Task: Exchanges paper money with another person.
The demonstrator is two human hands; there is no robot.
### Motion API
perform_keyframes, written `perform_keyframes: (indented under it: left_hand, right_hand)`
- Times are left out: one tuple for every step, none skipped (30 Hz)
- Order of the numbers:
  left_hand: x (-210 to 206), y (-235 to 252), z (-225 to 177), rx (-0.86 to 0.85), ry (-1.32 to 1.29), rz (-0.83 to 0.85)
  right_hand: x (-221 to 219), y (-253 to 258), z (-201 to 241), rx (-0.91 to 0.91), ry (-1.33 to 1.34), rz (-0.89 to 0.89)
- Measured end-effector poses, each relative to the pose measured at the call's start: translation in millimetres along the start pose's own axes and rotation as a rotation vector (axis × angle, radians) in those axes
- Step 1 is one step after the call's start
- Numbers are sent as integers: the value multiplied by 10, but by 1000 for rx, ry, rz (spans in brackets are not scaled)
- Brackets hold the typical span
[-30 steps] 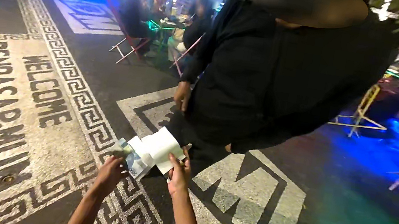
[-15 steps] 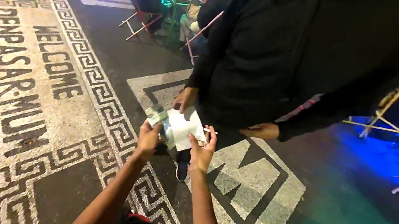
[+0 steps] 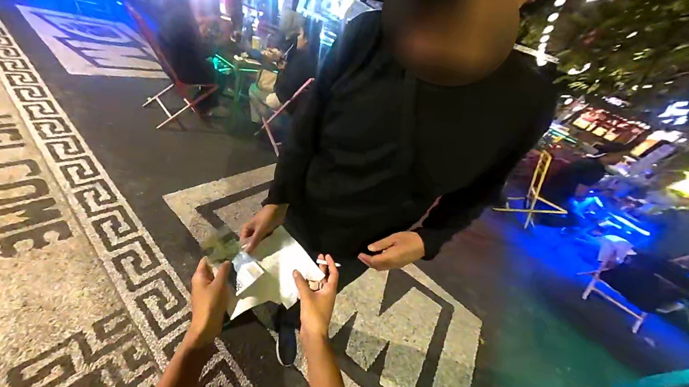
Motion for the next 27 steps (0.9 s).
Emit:
perform_keyframes:
  left_hand:
    - [-9, -1, -8, 0, 3, 12]
    - [-24, -3, -16, 4, 14, 20]
    - [-38, 4, -15, 9, 26, 31]
    - [-56, 11, -18, 15, 45, 39]
    - [-76, 13, -18, 29, 64, 48]
    - [-95, 11, -20, 42, 85, 54]
    - [-118, 10, -25, 52, 99, 54]
    - [-138, 22, -27, 56, 93, 53]
    - [-156, 37, -25, 53, 75, 59]
    - [-178, 46, -2, 43, 46, 67]
    - [-210, 49, 42, 26, 15, 79]
    - [-241, 49, 77, 6, -4, 92]
    - [-264, 39, 96, -10, -2, 97]
    - [-278, 28, 114, -21, 14, 96]
    - [-286, 21, 134, -26, 39, 86]
    - [-289, 12, 155, -20, 59, 73]
    - [-287, 5, 176, -10, 65, 65]
    - [-288, 2, 195, -2, 61, 56]
    - [-288, -1, 212, 3, 48, 44]
    - [-290, -9, 219, 12, 28, 33]
    - [-292, -24, 235, 26, -1, 20]
    - [-291, -51, 257, 50, -35, 1]
    - [-294, -81, 275, 91, -73, -19]
    - [-305, -108, 292, 132, -117, -32]
    - [-325, -128, 309, 173, -161, -36]
    - [-354, -142, 313, 219, -213, -31]
    - [-391, -152, 313, 262, -277, -30]
  right_hand:
    - [-5, -4, 8, 1, 3, 3]
    - [-15, -10, 21, -3, 2, 10]
    - [-27, -13, 37, -7, -1, 15]
    - [-35, -13, 48, -10, -6, 19]
    - [-34, -11, 46, -7, -15, 18]
    - [-24, -5, 38, 1, -24, 17]
    - [-15, 6, 34, 15, -36, 19]
    - [-18, 20, 40, 29, -49, 25]
    - [-34, 24, 51, 43, -54, 31]
    - [-42, 17, 66, 54, -63, 36]
    - [-43, 11, 80, 57, -78, 41]
    - [-51, 8, 89, 55, -96, 45]
    - [-63, 1, 93, 50, -112, 52]
    - [-77, -4, 92, 43, -119, 57]
    - [-87, -5, 92, 33, -119, 61]
    - [-91, -3, 83, 21, -110, 61]
    - [-90, 0, 68, 14, -98, 65]
    - [-91, 7, 51, 12, -84, 69]
    - [-96, 13, 36, 10, -70, 74]
    - [-107, 17, 28, 8, -64, 73]
    - [-120, 9, 27, 1, -67, 69]
    - [-132, -6, 26, -8, -83, 59]
    - [-147, -23, 27, -17, -100, 47]
    - [-165, -36, 27, -22, -111, 35]
    - [-185, -42, 22, -14, -107, 19]
    - [-205, -42, 17, -2, -97, -1]
    - [-218, -45, 16, 3, -83, -14]
Point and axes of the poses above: each hand's wrist, its own y-axis towards the middle knuckle, its own x-axis out of the back of the hand, z = x × y, the point moved 4 cm from there along y, towards the middle knuckle, and after that the axes turned 11 degrees about -y, right-handed, at the moved point
